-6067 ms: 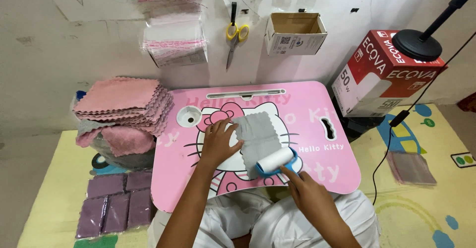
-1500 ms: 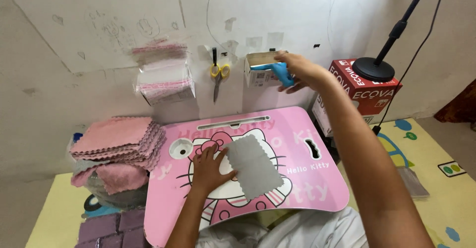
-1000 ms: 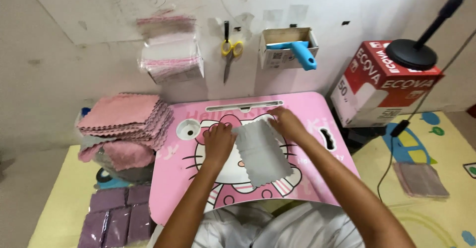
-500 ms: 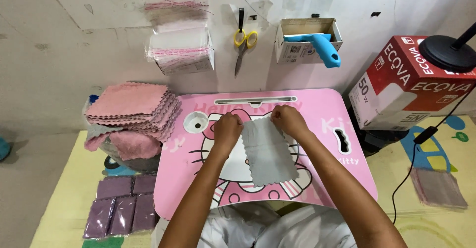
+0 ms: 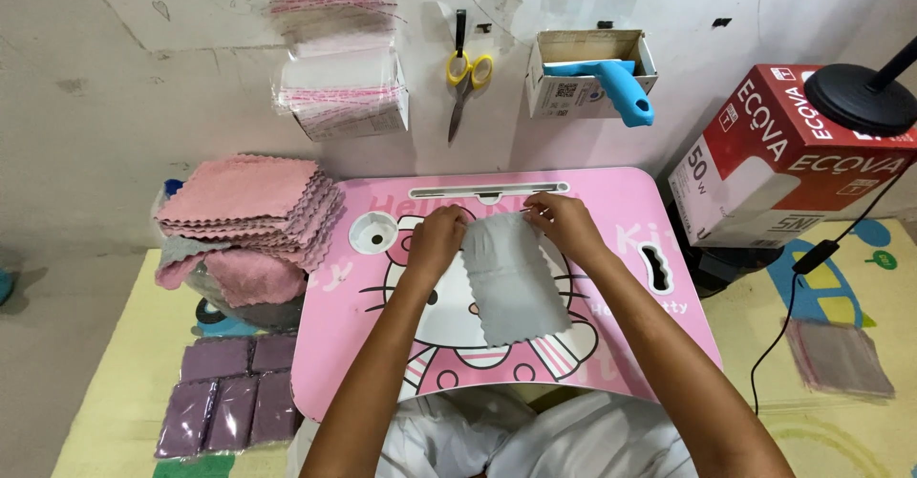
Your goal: The person repeatedly picks up small purple cloths, rolls them with a lint roller, and places them into clear plastic bags. The person then stacks the packaged cloths on the left side of the table.
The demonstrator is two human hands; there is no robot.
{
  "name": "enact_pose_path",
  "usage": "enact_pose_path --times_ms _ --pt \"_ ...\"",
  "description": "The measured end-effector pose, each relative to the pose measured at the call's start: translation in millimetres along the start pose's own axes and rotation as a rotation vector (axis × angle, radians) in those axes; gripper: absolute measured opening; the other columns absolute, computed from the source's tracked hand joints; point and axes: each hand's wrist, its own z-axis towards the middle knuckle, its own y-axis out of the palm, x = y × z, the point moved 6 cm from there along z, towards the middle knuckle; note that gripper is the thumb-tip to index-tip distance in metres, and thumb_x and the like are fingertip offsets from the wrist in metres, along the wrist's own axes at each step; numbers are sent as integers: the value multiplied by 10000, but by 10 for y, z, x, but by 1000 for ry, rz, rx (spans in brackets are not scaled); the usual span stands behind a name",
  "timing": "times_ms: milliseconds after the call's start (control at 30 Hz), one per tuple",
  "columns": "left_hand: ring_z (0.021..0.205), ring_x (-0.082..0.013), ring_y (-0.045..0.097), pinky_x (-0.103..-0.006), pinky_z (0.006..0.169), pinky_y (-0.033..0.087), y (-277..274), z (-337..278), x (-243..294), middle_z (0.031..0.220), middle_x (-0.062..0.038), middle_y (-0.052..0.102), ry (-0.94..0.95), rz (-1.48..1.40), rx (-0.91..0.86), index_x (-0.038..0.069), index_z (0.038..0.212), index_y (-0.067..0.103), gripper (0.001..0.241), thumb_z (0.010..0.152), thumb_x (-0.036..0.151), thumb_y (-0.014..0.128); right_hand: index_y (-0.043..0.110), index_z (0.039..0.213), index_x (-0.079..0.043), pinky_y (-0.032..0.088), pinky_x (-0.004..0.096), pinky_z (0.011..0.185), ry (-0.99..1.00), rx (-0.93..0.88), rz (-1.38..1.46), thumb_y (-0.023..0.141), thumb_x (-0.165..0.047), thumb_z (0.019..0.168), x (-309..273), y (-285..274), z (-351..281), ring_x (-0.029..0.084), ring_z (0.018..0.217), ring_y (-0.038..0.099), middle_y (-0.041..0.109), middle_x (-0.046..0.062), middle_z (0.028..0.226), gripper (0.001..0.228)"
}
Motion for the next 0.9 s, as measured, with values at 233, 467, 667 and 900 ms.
enact_pose_path --times_ms 233,467,667,900 --pt "913 -304 712 -411 805 590 -413 -182 302 877 -81 648 118 -80 162 96 1008 695 74 939 124 699 764 1067 -97 607 411 789 -64 84 -41 737 -41 888 1 -60 -74 311 913 762 772 125 959 189" --pt "942 -272 698 -392 849 584 -544 -734 564 908 -73 663 313 -75 226 102 1036 689 106 946 154 709 803 1021 -154 632 381 745 -169 180 -81 791 -110 886 -174 -267 -652 287 888 761 779 75 943 142" --pt "904 -207 672 -352 798 558 -333 -1285 645 911 -21 644 474 88 173 142 1026 699 99 988 231 676 813 1004 -209 623 305 800 -252 218 -240 768 -164 898 -104 -260 -1270 213 957 757 788 19 974 124" --pt "885 -139 668 -304 770 550 -70 -1653 562 899 24 633 464 75 107 176 1048 727 82 976 209 705 790 987 -120 616 331 850 -179 188 -169 736 -132 912 -148 -168 -1756 244 970 754 784 63 1005 93"
